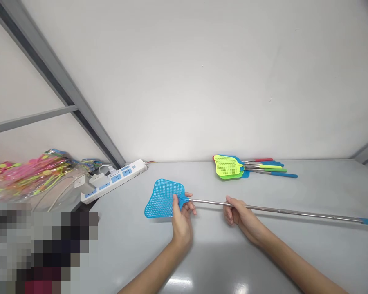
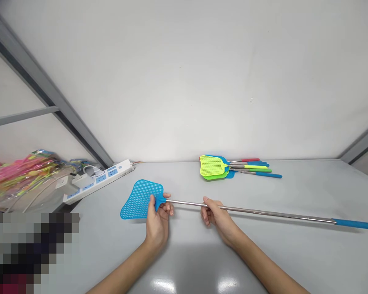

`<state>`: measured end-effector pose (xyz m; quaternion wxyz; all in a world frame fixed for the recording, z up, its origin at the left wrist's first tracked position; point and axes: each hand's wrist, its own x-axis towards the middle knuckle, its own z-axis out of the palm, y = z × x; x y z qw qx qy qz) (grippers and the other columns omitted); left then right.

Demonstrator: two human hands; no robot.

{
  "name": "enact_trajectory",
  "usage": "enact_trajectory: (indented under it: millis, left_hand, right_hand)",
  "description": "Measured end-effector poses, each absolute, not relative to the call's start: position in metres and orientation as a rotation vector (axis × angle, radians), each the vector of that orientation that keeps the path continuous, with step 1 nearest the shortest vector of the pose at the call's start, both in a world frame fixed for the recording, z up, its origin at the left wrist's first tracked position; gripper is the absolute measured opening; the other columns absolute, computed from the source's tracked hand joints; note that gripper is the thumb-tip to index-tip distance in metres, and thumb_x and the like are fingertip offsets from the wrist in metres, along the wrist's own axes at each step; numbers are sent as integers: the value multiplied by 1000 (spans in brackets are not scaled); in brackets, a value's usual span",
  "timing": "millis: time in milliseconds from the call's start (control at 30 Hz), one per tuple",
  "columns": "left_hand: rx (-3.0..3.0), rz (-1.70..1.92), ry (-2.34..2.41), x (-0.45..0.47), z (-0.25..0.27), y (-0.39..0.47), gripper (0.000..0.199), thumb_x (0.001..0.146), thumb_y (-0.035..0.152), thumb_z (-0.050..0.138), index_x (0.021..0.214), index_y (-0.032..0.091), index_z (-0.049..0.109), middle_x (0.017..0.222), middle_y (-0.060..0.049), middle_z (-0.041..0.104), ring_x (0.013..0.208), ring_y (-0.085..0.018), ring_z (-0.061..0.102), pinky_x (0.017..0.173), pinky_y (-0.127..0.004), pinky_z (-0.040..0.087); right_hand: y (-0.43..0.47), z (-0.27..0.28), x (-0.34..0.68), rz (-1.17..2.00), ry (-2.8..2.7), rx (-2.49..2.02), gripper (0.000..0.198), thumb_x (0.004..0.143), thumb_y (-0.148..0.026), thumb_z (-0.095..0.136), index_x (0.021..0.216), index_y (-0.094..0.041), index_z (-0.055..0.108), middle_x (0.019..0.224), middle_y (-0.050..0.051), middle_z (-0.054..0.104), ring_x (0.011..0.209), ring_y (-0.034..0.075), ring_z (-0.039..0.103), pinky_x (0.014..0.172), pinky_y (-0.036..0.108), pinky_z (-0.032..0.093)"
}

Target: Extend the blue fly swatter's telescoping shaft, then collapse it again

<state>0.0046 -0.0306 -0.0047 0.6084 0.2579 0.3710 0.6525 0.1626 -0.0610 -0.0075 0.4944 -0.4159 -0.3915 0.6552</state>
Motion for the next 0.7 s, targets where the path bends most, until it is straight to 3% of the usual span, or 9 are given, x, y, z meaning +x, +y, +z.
enact_trajectory:
  millis: [133,367,500,700]
  left_hand:
    - [619,1549,958,5,-6,-30,26,72,43,47,74,18,53,74,1,57,46,-7,47,48,-22,38]
    - [649,1418,932,3,-15,-28,30,75,40,45,79,14,56,72,-4,62,66,-14,57,58,-24,41]
    - [558,1277,848,4,-16,-31,35,76,42,41,79,11,55,77,-10,65,79,-20,60,73,-31,41]
    - [487,1239,816,7,-11,-38,36,78,42,38,79,10,55,83,-14,65,85,-22,59,85,-36,37]
  right_hand:
    - [-62,-8,159,1637,-911,-967,43,81,-39,36,45,-15,43,44,-3,35,41,9,34,45,24,25]
    - [-61,-9,156,1759,-842,-901,44,81,-38,32,44,-16,40,43,-2,38,36,9,37,40,24,26]
    - [-62,-11,158,1858,-792,-933,46,81,-40,28,42,-17,36,42,-1,43,35,11,42,36,23,25]
    - [-65,-17,160,1916,-802,-942,49,81,-40,24,38,-19,31,33,1,45,30,14,45,29,21,20]
